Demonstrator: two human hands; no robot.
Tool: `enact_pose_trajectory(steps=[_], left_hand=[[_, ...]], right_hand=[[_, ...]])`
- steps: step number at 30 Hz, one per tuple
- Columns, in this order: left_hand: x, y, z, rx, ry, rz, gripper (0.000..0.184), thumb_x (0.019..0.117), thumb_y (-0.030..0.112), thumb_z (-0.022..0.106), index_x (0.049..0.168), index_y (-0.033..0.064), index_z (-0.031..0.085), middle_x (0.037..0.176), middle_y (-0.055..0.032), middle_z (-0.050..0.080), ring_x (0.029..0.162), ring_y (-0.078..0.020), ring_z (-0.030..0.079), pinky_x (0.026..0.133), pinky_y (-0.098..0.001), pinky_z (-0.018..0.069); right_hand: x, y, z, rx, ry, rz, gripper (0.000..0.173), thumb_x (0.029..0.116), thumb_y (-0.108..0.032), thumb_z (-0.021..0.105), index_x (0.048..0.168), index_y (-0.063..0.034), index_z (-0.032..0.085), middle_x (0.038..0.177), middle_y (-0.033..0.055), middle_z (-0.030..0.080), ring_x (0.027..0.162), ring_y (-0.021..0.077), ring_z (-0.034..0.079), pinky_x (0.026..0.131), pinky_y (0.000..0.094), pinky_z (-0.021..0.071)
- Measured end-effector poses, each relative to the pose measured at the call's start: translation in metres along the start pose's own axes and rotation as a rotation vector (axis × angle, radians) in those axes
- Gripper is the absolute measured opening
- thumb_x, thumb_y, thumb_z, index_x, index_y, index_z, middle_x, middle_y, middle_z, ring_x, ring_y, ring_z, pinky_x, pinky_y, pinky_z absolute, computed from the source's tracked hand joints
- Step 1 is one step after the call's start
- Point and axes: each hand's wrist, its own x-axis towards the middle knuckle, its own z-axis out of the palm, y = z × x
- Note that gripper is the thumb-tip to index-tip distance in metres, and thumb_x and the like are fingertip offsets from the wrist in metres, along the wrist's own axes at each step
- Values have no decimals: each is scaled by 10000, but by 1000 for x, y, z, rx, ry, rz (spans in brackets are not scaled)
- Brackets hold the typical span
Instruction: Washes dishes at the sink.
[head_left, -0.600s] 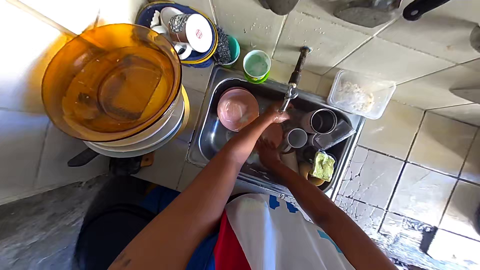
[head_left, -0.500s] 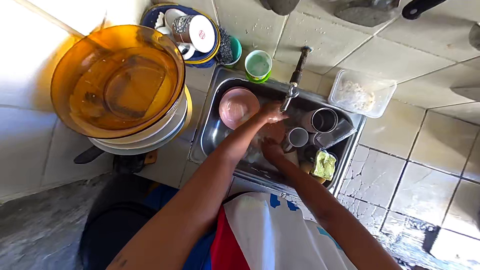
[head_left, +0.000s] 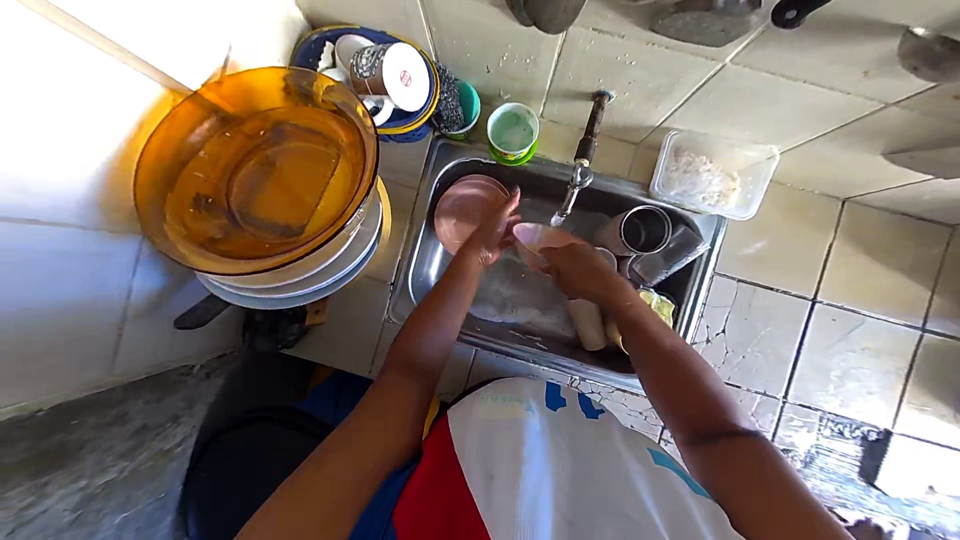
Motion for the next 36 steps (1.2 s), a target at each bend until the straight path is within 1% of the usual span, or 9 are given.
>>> enact_pose_trajectory(steps=[4,8,13,17,20,24,30,33,36], left_hand=[[-11,-38,38,-189,93,93,623,1083,439,439,1632,256,206,1574,-108,408,1245,-217,549,934,-423,517],[8,-67,39,-266,221,182,694,1085,212,487,1643,255,76,1542,-176,415,1278,-271,546,1006,-473,507],[21,-65,40,-217,289,272,912,906,-81,614,1629,143,106,1483,-218,449,1166,-305,597,884,-490,569],[19,-59,38,-202,333,164,822,945,-69,511,1631,208,153,1322,-250,536,882,-304,641,690,-460,580],[2,-55,35,-206,184,91,781,996,-57,443,1627,259,108,1359,-257,512,931,-348,675,729,-494,607],[-11,-54,43,-234,41,62,557,1107,200,401,1611,280,179,1385,-223,537,1038,-349,666,791,-509,597],[-4,-50,9,-166,142,65,613,1104,519,302,1636,255,150,1465,-242,482,1110,-366,658,857,-527,602],[-3,-46,21,-198,85,72,592,1098,524,321,1611,246,223,1403,-229,536,1089,-350,670,847,-511,606],[10,-53,22,-149,29,189,598,1112,487,274,1622,180,214,1528,-168,455,1301,-272,547,1022,-485,516]], right_hand=[[39,-15,49,-124,107,212,305,1025,-47,485,1294,16,613,1231,276,665,1093,489,668,826,679,536],[60,15,68,-205,104,-69,503,1048,-136,423,1520,36,438,1617,227,382,1508,383,356,1209,605,278],[66,61,40,13,45,-166,537,1115,-383,329,1510,-64,508,1594,206,432,1504,399,360,1230,618,232],[74,70,19,-21,240,51,509,1060,-404,489,1321,11,626,1383,292,587,1346,476,512,1098,704,363],[89,86,25,-175,518,219,817,1009,-485,516,1600,25,275,1702,242,144,1598,391,8,1235,670,-84],[112,70,57,-129,522,229,938,991,-484,519,1640,3,48,1700,280,-42,1568,469,-117,1205,710,-115],[99,95,40,-219,372,-195,766,966,-605,563,1554,-127,451,1653,154,340,1550,343,266,1252,607,187],[108,83,48,-164,496,97,923,962,-613,517,1647,-79,206,1701,222,175,1594,387,83,1266,632,-42],[108,53,57,2,227,-1,760,1033,-347,561,1633,-35,213,1703,265,75,1567,488,68,1194,730,167]])
